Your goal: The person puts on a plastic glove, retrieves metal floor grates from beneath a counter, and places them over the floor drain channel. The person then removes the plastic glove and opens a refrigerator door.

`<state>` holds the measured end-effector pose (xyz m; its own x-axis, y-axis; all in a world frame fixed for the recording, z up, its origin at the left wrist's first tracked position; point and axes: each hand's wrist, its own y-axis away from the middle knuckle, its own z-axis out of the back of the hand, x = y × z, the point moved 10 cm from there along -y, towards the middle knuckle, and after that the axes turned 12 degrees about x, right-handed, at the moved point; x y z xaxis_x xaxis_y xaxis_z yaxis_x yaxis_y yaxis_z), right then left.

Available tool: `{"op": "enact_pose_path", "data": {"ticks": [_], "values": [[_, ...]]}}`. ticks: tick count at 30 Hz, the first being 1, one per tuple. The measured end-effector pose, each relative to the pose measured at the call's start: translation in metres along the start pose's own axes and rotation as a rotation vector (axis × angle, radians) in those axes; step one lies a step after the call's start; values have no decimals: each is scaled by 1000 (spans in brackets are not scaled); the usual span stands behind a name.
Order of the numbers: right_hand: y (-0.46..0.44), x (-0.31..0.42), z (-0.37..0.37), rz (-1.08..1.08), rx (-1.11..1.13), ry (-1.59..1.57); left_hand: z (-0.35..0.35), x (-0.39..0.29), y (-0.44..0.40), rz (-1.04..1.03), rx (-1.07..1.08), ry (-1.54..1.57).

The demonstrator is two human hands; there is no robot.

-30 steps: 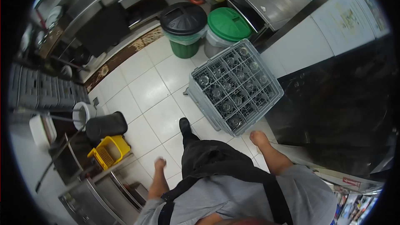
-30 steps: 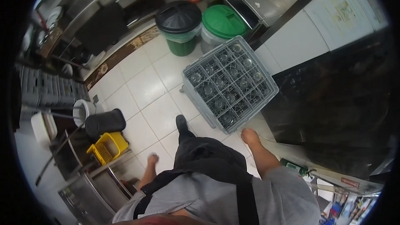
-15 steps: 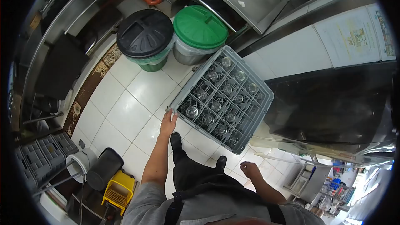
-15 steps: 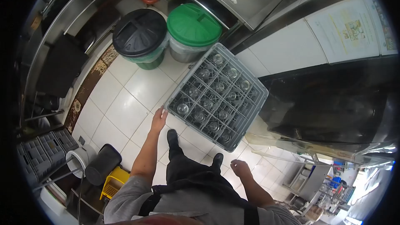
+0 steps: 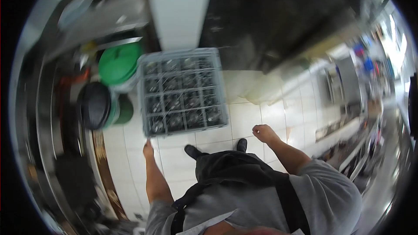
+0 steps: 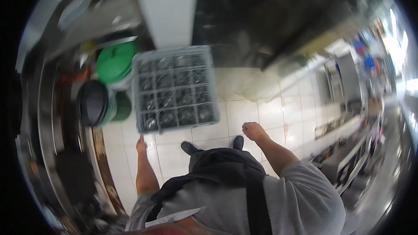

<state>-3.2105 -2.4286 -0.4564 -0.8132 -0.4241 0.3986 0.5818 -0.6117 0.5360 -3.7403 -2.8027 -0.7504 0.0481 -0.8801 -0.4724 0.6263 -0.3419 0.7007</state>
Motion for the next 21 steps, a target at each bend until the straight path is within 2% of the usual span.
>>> {"op": "enact_pose_path", "data": {"ticks": [1, 2, 3, 5, 6, 10, 12, 13, 14, 16, 17, 19, 21], "values": [[17, -18, 3, 10, -27, 21, 3, -14, 32, 4, 1, 81], [38, -42, 10, -32, -92, -30, -7, -1, 17, 7, 94, -118], [56, -68, 11, -86, -98, -70, -16, 3, 38, 179, 146, -63], [96, -127, 17, -160, -163, -154, -42, -17, 84, 93, 321, 32], [118, -165, 5, -261, -124, -164, -64, -34, 105, 70, 393, -27], [218, -339, -46, -649, -44, -281, -208, -136, 178, -33, 658, -465], [301, -390, -51, -920, -88, -510, -297, -189, 197, -149, 781, -659], [335, -426, -78, -1064, -84, -689, -339, -218, 208, -209, 827, -720], [356, -444, -93, -1089, -103, -722, -378, -248, 219, -270, 858, -758], [388, -476, -90, -1152, -284, -563, -448, -316, 242, -386, 903, -767], [384, -493, -94, -1116, -213, -589, -478, -350, 254, -438, 917, -745], [376, -513, -58, -1057, -231, -555, -523, -413, 264, -484, 918, -601], [348, -554, -37, -979, -246, -532, -544, -451, 254, -433, 868, -332]]}}
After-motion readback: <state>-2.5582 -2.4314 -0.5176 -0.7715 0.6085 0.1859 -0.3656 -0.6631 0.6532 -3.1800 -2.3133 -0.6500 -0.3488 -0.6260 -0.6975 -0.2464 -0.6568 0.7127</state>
